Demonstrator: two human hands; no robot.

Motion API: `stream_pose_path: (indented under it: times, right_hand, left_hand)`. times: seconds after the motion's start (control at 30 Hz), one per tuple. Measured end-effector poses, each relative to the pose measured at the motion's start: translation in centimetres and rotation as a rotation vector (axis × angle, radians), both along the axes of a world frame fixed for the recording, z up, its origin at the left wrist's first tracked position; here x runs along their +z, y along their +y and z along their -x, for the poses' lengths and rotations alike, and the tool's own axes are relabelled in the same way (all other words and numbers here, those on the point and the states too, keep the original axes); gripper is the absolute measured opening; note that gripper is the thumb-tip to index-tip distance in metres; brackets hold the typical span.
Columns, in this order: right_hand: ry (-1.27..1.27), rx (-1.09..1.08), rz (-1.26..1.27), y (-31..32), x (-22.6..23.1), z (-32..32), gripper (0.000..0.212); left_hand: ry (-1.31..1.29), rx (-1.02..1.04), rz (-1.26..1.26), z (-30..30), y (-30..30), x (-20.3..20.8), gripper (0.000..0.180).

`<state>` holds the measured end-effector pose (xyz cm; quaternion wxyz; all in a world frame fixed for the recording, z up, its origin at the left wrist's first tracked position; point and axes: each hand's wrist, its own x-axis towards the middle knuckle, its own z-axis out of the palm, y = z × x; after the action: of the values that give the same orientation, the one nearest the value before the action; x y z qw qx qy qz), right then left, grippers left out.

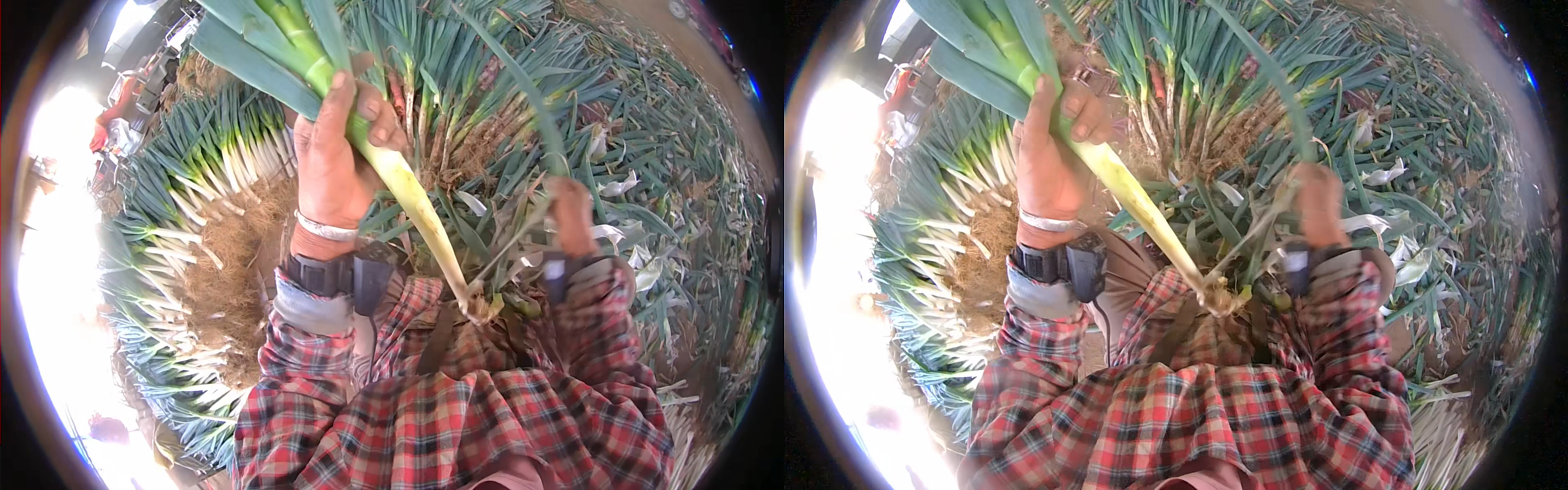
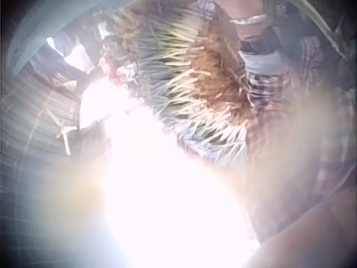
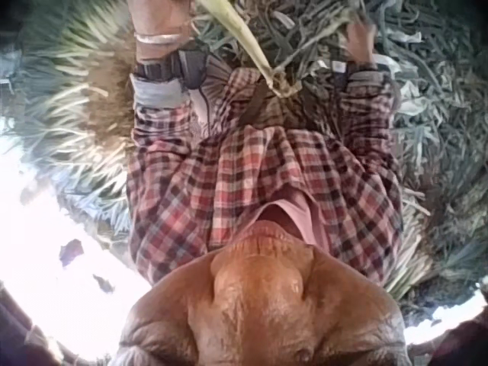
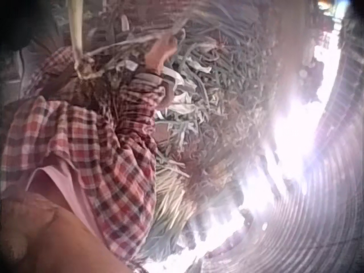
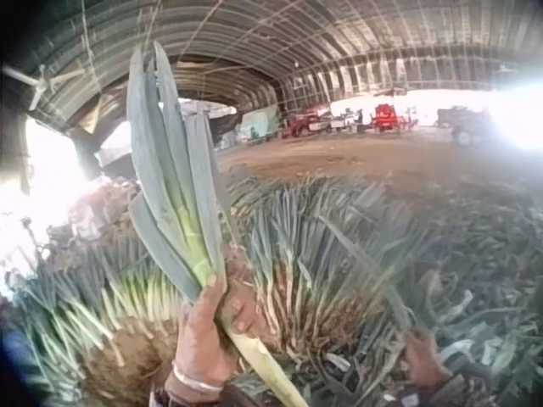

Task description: The person peels the outer layers and roots from leeks by hand, one at a time, and places the cleaned leeks onto a pile. They discard the scraps onto the ground as they work.

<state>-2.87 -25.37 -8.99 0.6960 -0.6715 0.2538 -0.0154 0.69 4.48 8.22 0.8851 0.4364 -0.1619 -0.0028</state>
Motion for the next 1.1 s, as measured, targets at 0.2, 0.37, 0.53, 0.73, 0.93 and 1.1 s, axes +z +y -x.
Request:
stream_pose_path:
  times: [0.2, 0.37, 0.53, 0.73, 0.93, 1.1]
  right_hand:
    - [-0.303, 0.141, 0.357, 0.7, 1.7, -0.6, 0.041]
    - [-0.800, 0.561, 0.191, 12.9, 10.7, 1.3, 0.039]
    - [-0.655, 0.646, 0.116, 12.9, 10.8, 0.7, 0.031]
    - [-0.732, 0.639, 0.118, 11.7, 10.1, 1.0, 0.027]
    - [-0.726, 0.638, 0.261, 12.6, 10.2, 2.0, 0.019]
    - [-0.835, 0.610, 0.284, 11.4, 10.1, 3.2, 0.012]
  left_hand:
    - [0.097, 0.151, -0.170, -0.6, -0.8, -1.0, 0.040]
    - [0.151, 0.040, -0.098, -0.5, -3.1, -1.5, 0.061]
    - [0.178, 0.064, -0.102, 0.0, -3.4, -1.3, 0.060]
    - [0.203, 0.030, -0.107, 0.5, -2.7, -1.6, 0.048]
    - [0.180, 0.078, -0.181, 1.1, -2.2, -1.6, 0.037]
    - [0.174, 0.090, -0.210, 1.5, -2.1, -2.3, 0.034]
